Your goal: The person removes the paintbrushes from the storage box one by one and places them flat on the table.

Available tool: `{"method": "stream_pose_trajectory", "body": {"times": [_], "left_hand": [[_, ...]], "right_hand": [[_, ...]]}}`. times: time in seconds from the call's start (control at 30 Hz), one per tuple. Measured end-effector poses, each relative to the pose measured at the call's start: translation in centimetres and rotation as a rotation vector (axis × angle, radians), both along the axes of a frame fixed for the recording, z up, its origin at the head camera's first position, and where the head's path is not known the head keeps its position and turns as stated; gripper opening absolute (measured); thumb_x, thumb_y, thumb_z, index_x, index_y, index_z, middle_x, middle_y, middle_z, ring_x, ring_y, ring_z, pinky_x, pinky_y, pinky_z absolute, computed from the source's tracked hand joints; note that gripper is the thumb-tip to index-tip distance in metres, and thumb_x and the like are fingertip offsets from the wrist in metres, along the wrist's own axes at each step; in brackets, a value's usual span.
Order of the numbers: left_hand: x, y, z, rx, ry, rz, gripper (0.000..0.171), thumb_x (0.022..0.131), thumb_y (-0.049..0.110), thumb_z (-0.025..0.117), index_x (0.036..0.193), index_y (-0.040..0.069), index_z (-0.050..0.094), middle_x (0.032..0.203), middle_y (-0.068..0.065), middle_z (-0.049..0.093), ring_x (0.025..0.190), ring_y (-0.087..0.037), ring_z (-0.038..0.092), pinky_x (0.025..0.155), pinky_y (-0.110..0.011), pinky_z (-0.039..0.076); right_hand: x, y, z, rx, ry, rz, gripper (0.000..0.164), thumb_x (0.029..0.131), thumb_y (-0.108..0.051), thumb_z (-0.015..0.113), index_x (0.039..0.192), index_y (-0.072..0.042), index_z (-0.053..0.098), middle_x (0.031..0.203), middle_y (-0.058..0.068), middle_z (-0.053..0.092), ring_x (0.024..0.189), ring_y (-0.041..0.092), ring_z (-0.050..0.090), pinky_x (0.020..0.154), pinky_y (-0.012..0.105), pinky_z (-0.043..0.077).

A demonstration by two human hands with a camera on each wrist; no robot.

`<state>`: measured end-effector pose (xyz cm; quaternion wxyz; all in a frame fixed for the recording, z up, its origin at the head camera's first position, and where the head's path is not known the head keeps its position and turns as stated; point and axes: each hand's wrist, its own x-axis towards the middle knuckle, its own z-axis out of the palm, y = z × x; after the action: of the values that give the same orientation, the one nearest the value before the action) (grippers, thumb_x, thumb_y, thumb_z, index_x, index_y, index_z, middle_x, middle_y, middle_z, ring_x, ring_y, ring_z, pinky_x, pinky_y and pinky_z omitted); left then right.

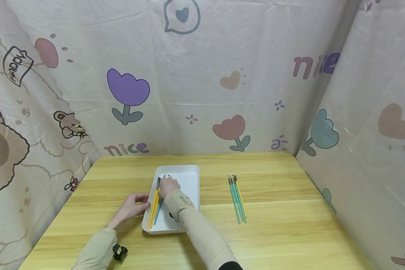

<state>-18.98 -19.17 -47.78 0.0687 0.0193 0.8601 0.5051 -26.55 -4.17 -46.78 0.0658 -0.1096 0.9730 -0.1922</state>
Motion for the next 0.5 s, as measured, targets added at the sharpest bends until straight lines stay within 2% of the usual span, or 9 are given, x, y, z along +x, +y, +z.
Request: {"method": "stream_pose_trajectory", "body": {"times": [0.5], "left_hand": [[0.08, 0.14, -0.14, 0.04, 0.001, 0.03, 0.041, 0.085, -0.002, 0.064, 0.124, -0.015, 0.062, 0.106, -0.026, 0.07, 0.091, -0.024, 0.069, 0.073, -0.032, 0.065]], "right_hand": [[-0.06, -0.03, -0.34, -0.01, 0.038, -0.007, 0.013, 0.082, -0.012, 0.078, 0.087, -0.007, 0.067, 0.074, 0.005, 0.061, 0.066, 0.02, 0.055, 0.052, 0.031, 0.047]]}}
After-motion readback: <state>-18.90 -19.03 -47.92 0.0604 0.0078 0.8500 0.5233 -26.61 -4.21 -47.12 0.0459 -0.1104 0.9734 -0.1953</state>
